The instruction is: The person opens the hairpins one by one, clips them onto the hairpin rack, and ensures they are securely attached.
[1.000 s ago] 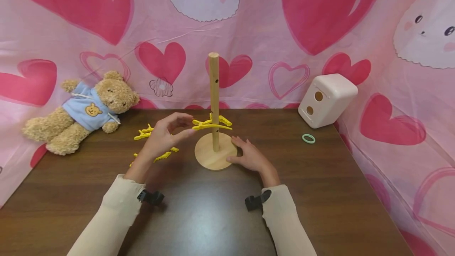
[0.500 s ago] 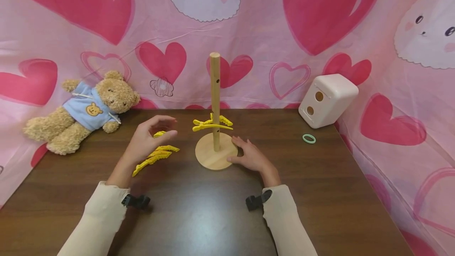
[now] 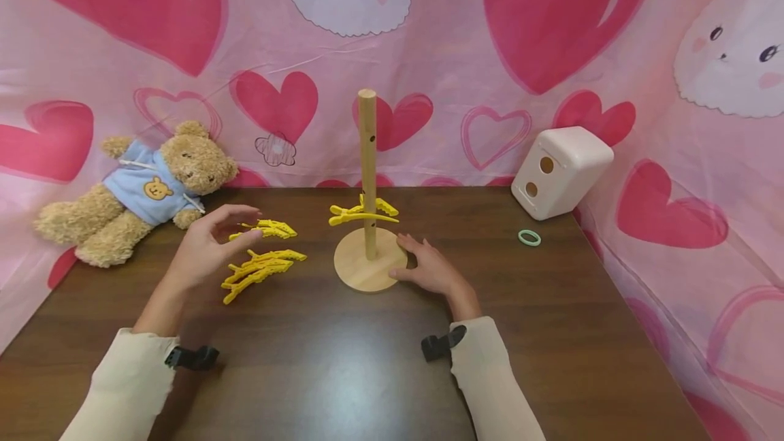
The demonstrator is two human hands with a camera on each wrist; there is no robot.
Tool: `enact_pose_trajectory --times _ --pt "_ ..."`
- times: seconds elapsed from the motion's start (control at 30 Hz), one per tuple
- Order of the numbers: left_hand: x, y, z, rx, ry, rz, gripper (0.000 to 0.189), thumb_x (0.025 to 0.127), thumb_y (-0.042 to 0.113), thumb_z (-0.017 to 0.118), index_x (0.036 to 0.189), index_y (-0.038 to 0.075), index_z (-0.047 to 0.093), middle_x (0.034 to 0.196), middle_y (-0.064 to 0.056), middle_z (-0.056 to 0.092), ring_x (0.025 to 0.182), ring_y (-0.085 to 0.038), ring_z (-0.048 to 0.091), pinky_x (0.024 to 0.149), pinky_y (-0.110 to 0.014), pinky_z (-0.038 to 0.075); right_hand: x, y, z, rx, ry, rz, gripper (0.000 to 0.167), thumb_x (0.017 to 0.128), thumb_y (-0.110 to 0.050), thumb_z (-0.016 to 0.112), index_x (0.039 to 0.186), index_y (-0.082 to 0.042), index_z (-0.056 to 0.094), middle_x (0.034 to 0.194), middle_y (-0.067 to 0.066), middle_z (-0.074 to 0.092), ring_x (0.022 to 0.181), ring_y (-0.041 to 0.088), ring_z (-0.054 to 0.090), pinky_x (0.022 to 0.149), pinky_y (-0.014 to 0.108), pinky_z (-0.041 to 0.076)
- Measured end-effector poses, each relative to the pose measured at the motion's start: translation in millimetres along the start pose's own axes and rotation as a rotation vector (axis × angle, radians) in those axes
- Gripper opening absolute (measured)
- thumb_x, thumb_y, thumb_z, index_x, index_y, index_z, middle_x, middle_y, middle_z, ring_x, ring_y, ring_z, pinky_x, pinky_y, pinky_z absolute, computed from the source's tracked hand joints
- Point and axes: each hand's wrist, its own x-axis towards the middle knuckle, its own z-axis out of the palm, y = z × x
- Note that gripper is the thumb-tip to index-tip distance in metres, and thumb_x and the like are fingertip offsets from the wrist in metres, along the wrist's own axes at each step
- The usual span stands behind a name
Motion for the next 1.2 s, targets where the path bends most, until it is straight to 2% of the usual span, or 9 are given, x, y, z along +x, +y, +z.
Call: enact_pose_trajectory --times 0.07,0.13,0.23,0.4,0.5,0.63,0.77,0.93,1.2 --pt "-3.8 -3.0 -4.7 0.012 -0.003 -0.007 0.041 0.095 0.026 0.074 0.131 0.009 0.064 0.125 -0.013 0.066 0.113 -0.035 0.061 0.081 -0.024 0.053 0.0 0 0 -0.002 0.0 0.001 0.08 0.092 -0.036 0.076 0.155 -0.002 0.038 0.162 0.015 0.03 0.151 0.039 0.016 0.119 0.059 0.01" --pt "-7.5 -6.9 -10.0 0.027 -0.013 -0.015 0.042 0.094 0.027 0.075 0.131 0.009 0.063 0.125 -0.013 0.065 0.114 -0.035 0.06 0.085 -0.024 0.051 0.0 0 0 0.002 0.001 0.003 0.08 0.092 -0.035 0.076 0.155 -0.002 0.038 0.162 0.015 0.031 0.152 0.038 0.016 0.12 0.058 0.01" --pt "-12.2 -13.9 -19.4 0.045 -0.041 -0.044 0.044 0.094 0.028 0.076 0.131 0.009 0.062 0.129 -0.012 0.064 0.117 -0.036 0.058 0.094 -0.032 0.048 0.3 -1 1 0.003 -0.001 -0.001 0.081 0.092 -0.035 0.076 0.155 -0.002 0.038 0.162 0.015 0.03 0.152 0.037 0.016 0.12 0.058 0.009" --pt "-16.2 -25.0 -32.1 0.057 -0.108 -0.132 0.05 0.091 0.033 0.078 0.131 0.008 0.062 0.133 -0.016 0.06 0.119 -0.039 0.057 0.096 -0.049 0.047 -0.1 -2 1 0.002 0.001 -0.009 0.08 0.092 -0.033 0.077 0.155 -0.001 0.038 0.161 0.016 0.031 0.151 0.037 0.017 0.121 0.057 0.009" --pt "-17.6 -32.9 -36.2 0.088 -0.171 -0.123 0.052 0.09 0.031 0.08 0.131 0.005 0.062 0.132 -0.018 0.061 0.119 -0.039 0.057 0.099 -0.053 0.045 -0.5 -1 1 -0.001 0.004 -0.008 0.08 0.092 -0.033 0.076 0.155 -0.001 0.038 0.161 0.016 0.031 0.151 0.039 0.017 0.12 0.058 0.01" --pt "-19.0 -43.9 -38.0 0.087 -0.303 -0.105 0.053 0.087 0.024 0.083 0.131 0.004 0.061 0.128 -0.017 0.063 0.111 -0.034 0.061 0.094 -0.049 0.05 -0.5 -1 1 0.0 0.001 -0.006 0.08 0.092 -0.034 0.076 0.155 -0.001 0.038 0.162 0.016 0.031 0.151 0.039 0.016 0.12 0.058 0.01" --pt "-19.3 -51.5 -37.9 0.046 -0.401 -0.139 0.057 0.085 0.021 0.084 0.132 0.003 0.058 0.129 -0.017 0.062 0.109 -0.032 0.062 0.092 -0.047 0.051 0.3 -2 0 0.0 0.002 -0.004 0.08 0.092 -0.033 0.076 0.155 -0.001 0.038 0.162 0.015 0.031 0.151 0.038 0.016 0.12 0.057 0.009" --pt "-18.4 -58.4 -38.2 0.045 -0.438 -0.16 0.058 0.086 0.021 0.083 0.133 0.0 0.057 0.132 -0.019 0.06 0.117 -0.036 0.058 0.098 -0.053 0.048 0.6 -2 0 0.003 -0.003 0.005 0.08 0.092 -0.034 0.076 0.155 -0.002 0.038 0.162 0.014 0.03 0.152 0.038 0.015 0.12 0.057 0.009" --pt "-16.4 -69.8 -36.1 0.119 -0.489 -0.152 0.064 0.081 0.024 0.087 0.133 0.002 0.058 0.129 -0.016 0.058 0.113 -0.031 0.055 0.095 -0.045 0.047 0.2 -2 0 0.008 -0.003 0.008 0.08 0.092 -0.033 0.076 0.155 -0.001 0.038 0.162 0.015 0.029 0.152 0.038 0.015 0.121 0.057 0.009"
